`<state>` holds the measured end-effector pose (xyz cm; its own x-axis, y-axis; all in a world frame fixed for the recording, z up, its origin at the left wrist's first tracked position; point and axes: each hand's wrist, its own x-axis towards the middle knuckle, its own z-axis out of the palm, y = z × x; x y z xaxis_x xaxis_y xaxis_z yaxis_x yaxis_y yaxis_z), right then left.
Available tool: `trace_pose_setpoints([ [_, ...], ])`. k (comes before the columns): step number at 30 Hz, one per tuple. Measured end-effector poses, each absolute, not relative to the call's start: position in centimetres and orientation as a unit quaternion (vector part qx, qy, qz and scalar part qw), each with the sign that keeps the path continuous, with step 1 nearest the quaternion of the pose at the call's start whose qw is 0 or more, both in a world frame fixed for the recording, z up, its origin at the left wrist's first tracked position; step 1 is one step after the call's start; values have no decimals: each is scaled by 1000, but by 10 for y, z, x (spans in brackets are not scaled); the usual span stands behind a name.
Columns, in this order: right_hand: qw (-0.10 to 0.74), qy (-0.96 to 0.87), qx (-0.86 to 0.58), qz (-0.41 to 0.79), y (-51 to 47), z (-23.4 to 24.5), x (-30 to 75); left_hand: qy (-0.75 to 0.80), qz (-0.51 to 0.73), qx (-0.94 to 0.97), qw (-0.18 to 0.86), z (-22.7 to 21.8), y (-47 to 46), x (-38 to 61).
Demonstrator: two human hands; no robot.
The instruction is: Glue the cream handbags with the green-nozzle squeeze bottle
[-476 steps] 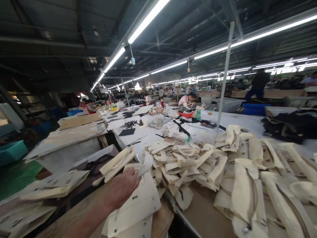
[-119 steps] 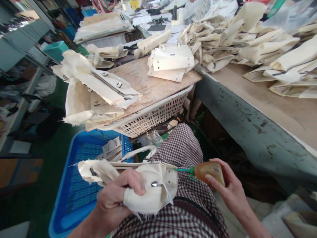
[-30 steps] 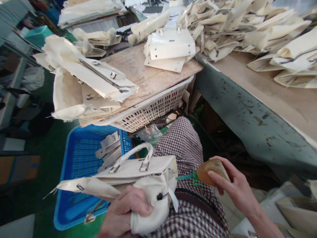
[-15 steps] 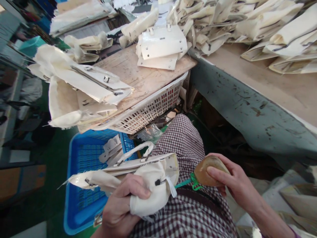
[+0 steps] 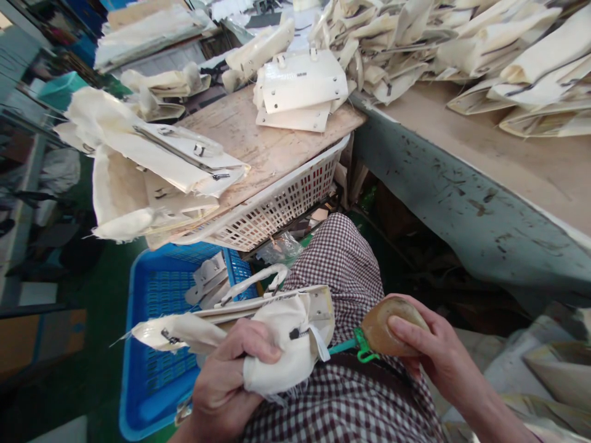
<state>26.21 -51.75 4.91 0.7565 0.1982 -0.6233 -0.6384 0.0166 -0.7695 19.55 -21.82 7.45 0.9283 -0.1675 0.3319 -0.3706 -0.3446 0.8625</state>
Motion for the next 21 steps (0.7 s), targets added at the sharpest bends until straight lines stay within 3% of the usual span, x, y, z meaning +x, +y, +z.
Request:
trace_pose_setpoints([
  [13,587,165,-746,268,-533,32,278,-151,90,811,559,69,-216,190],
  [21,628,140,-704,301,-531,38,270,-143,75,816,555,70,-214,191],
])
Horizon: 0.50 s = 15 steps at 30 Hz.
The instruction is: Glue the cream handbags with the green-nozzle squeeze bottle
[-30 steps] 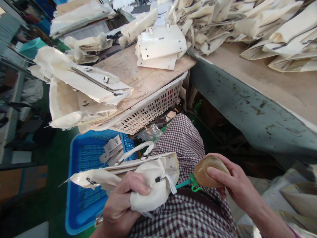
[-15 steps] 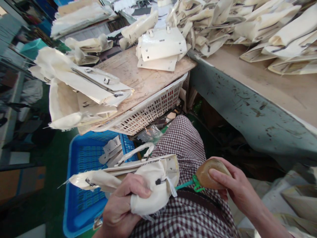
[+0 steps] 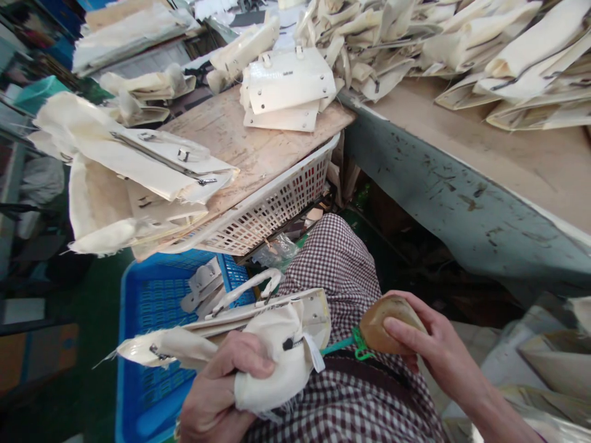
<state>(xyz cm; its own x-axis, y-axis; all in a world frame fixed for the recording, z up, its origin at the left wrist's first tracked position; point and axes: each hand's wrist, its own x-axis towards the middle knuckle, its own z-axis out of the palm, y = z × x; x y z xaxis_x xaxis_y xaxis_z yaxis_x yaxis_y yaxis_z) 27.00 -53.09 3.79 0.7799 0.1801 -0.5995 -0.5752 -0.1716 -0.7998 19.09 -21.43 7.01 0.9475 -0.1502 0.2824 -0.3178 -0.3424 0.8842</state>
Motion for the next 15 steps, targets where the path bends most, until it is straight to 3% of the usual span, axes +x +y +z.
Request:
trace_pose_setpoints([
  [8,589,165,-744,267,-533,33,272,-142,90,819,548,76,-219,197],
  [15,618,152,-720,276,-530,35,267,-147,92,819,547,74,-218,195],
])
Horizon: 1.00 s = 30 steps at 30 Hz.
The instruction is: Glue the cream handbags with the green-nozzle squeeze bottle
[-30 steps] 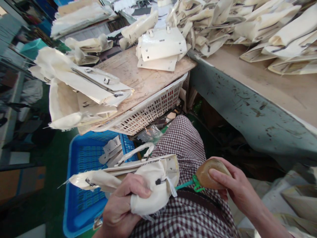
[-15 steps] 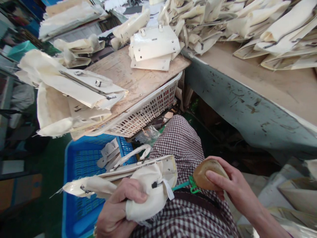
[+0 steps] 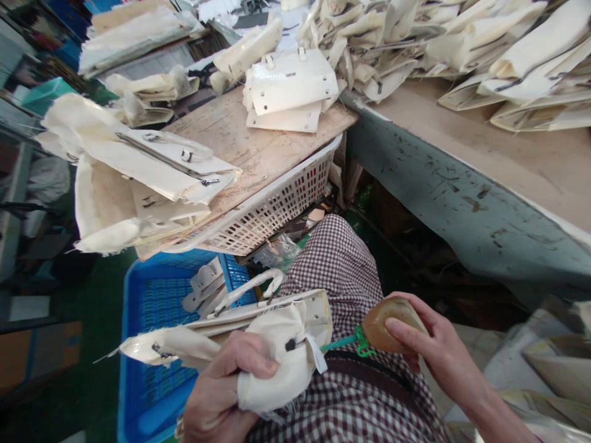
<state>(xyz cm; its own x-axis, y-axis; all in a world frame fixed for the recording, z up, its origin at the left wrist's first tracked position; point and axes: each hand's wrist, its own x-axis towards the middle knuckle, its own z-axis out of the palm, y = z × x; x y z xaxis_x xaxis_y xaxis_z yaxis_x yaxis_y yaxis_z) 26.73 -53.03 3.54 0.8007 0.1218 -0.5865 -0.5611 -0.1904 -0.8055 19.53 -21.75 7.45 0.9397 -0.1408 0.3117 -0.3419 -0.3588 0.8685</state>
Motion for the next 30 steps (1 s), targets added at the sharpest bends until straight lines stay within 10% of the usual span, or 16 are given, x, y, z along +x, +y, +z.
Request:
trace_pose_setpoints([
  [20,544,101,-821,143,-529,23,266,-134,103,818,549,69,-218,197],
  [30,647,190,-702,228,-537,36,269,-91,95,815,564,71,-213,167],
])
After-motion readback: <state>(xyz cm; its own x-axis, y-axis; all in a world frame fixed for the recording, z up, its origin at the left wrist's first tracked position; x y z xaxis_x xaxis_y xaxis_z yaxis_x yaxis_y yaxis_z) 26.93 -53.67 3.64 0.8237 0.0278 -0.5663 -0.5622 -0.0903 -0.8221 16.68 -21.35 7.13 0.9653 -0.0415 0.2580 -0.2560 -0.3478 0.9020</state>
